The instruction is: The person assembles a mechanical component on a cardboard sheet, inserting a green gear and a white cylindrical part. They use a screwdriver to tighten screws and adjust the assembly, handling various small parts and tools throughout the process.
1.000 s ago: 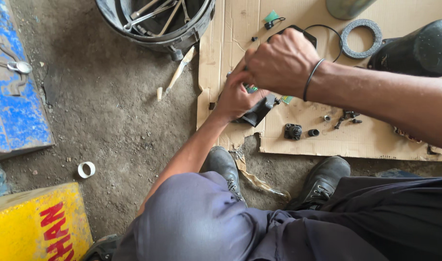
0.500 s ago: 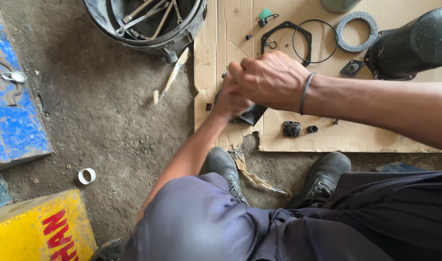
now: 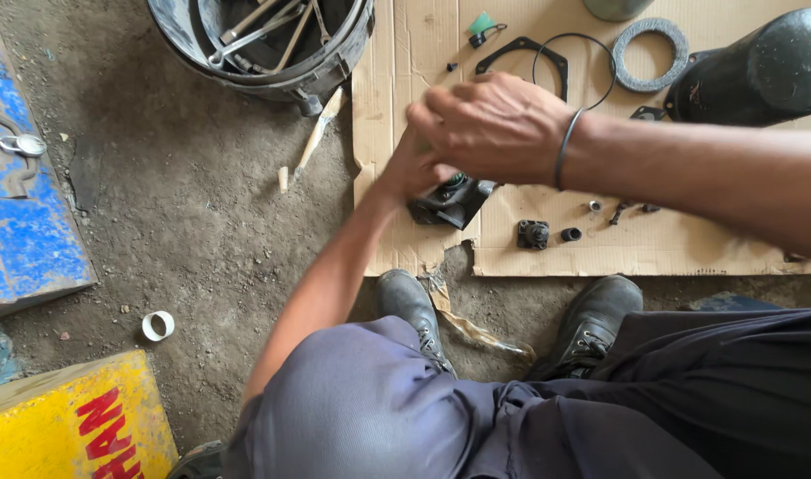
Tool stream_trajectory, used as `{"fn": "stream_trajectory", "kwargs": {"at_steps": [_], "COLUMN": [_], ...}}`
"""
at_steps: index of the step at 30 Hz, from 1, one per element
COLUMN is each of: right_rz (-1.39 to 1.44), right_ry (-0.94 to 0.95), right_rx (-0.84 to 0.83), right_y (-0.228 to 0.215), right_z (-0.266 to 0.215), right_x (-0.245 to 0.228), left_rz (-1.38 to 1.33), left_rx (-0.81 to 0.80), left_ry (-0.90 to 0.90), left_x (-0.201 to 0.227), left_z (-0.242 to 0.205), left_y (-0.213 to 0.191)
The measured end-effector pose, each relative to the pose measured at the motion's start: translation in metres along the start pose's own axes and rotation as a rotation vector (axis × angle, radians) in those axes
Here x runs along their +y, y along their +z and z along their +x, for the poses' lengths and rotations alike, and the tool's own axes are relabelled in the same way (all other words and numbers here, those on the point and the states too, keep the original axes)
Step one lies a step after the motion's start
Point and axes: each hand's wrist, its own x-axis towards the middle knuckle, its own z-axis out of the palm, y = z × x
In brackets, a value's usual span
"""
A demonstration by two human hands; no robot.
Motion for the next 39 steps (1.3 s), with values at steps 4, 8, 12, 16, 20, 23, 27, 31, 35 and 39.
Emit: {"fn": "stream_trajectory", "kwargs": {"at_steps": [4,8,12,16,20,23,27,31,35,39], "right_rz": [0.054,0.187,0.226,0.077,0.056,0.056,0.018,-0.033,0.036,0.055], "right_ry": [-0.086,0.247,0.200,-0.135,0.039,0.232,0.161,-0.145,-0.141,-0.168], "right_rx": [0.047,-0.194,-0.051,0.157,-0.079,-0.400,-0.274,0.124,0.023,0.097], "right_y": [0.007,0.008,0.021,0.020,0.008,0.002,-0.002,-0.001,0.001,0.002], "right_z": [-0.005,0.001,0.003,-0.007,-0.006,0.001,0.005,0.000,-0.005,-0.006], "right_x": [0.009,-0.010,-0.013,0.011,0.010,-0.007,-0.007,0.012,0.015,0.011], "left_rz": [0.073,-0.046,0.091,0.083,-0.218,0.054,-0.319,-0.200,-0.007,-0.223], "left_rx": [-0.087,0.335,0.267,-0.140,0.047,0.636,0.184,0.017,0.673,0.749], "left_ry": [0.297,0.512,0.365,0.250,0.210,0.482,0.210,0.241,0.294,0.345], "left_x": [0.020,0.034,0.013,0.019,0.042,0.037,0.009,0.035,0.086,0.073], "left_z": [0.000,-0.031,-0.011,0.005,-0.015,-0.031,-0.004,-0.007,-0.043,-0.033], "left_y": [-0.013,0.020,0.020,-0.025,-0.004,0.049,0.015,-0.016,0.039,0.056]}}
